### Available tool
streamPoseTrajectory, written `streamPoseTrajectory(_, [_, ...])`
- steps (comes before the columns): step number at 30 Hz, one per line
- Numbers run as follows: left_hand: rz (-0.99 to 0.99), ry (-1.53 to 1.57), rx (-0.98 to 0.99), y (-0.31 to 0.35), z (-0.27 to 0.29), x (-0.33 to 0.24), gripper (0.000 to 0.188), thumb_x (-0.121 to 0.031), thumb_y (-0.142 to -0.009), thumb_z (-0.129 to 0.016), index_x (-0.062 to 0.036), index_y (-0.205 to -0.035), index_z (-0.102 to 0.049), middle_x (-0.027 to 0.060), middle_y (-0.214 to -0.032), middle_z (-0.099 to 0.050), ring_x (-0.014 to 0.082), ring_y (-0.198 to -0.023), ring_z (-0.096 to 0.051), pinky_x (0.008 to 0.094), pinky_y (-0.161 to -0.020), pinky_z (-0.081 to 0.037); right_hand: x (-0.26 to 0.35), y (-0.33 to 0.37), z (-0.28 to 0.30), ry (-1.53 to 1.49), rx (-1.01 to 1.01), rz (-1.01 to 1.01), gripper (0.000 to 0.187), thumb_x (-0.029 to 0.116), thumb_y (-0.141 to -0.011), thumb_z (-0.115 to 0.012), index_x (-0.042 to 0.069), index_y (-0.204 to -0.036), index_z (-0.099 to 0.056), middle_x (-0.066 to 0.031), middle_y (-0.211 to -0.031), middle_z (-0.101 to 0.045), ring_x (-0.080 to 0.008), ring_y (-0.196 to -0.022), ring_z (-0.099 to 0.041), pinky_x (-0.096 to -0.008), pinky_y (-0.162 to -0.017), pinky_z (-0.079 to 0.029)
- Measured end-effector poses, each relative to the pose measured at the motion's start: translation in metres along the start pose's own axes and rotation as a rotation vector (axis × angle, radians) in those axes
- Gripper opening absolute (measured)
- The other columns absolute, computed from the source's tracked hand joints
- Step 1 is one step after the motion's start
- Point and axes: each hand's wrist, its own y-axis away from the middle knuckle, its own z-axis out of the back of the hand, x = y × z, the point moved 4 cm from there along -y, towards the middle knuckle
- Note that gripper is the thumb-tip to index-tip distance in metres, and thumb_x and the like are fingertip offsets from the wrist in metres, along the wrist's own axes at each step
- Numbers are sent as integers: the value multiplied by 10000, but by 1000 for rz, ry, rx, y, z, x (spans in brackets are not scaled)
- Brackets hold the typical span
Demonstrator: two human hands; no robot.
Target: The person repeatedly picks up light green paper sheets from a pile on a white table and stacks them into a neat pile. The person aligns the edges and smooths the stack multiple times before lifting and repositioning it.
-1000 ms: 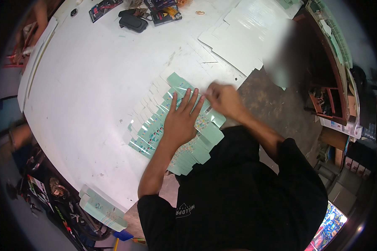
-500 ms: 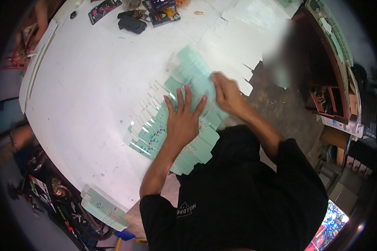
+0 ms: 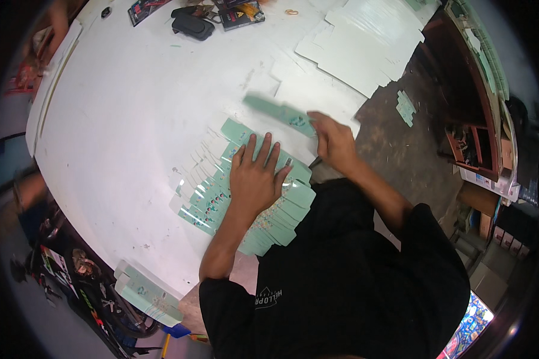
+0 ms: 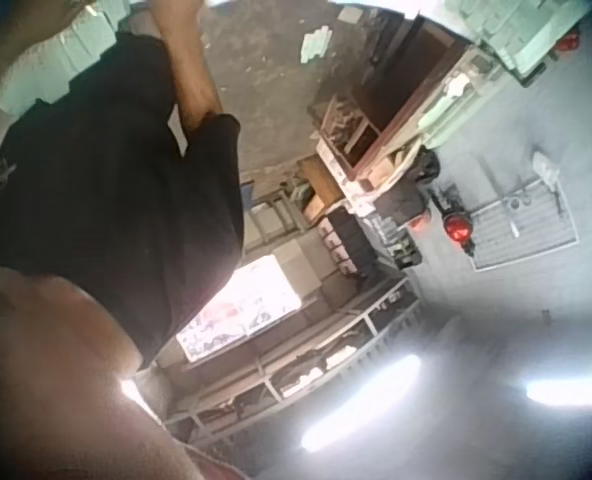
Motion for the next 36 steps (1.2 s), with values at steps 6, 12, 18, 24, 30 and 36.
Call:
streamPoseTrajectory(6, [-65,-41,-100,-3,-7,6,524,-264,-1000,-642,45,-1421,-621,226,-1496,-598,457,-1439,-498,526,-1241,-346,14,-30,5,388,-137,304,505,345,-943,-769,-49,-1246,-675,-205,-1009,-627,-398,-880,-640,-493,-738,-511])
streamPoseTrajectory(12, [-11,43,-24,-13,7,-2,581,-212,-989,-635,27,-1509,-533,243,-1437,-636,472,-1418,-516,538,-1233,-356,-5,-40,5,188,-162,159,662,439,-919,-773,-48,-1346,-635,-198,-1043,-585,-329,-984,-533,-437,-801,-422])
streamPoseTrajectory(18, [-101,-7,-93,-22,-4,1,603,-161,-968,-623,-52,-1549,-505,261,-1433,-625,467,-1411,-521,586,-1248,-305,8,-29,-6,605,-145,356,717,408,-908,-774,-59,-1419,-590,-186,-1032,-571,-336,-998,-537,-435,-821,-432])
streamPoseTrajectory(24, [-138,-225,5,-25,0,-13,728,-71,-877,-618,-4,-1580,-440,241,-1651,-396,418,-1563,-328,661,-1266,-195,22,-32,-10,-5,151,87,423,148,-928,-694,-13,-1316,-636,-282,-1098,-680,-395,-909,-697,-485,-771,-548])
streamPoseTrajectory(30, [-185,-31,129,-27,-3,-9,909,-475,-918,-697,33,-1599,-374,197,-1710,-318,380,-1604,-252,676,-1278,-109,-23,-52,59,557,-321,272,532,30,-942,-636,89,-1468,-575,-234,-1114,-732,-394,-1012,-713,-476,-856,-584])
streamPoseTrajectory(36, [-112,56,134,-30,-20,0,683,-416,-991,-665,1,-1514,-528,189,-1661,-420,379,-1580,-314,608,-1281,-193,-34,-45,54,58,-221,314,500,-10,-926,-682,102,-1411,-632,-208,-1104,-706,-407,-1058,-675,-485,-888,-565])
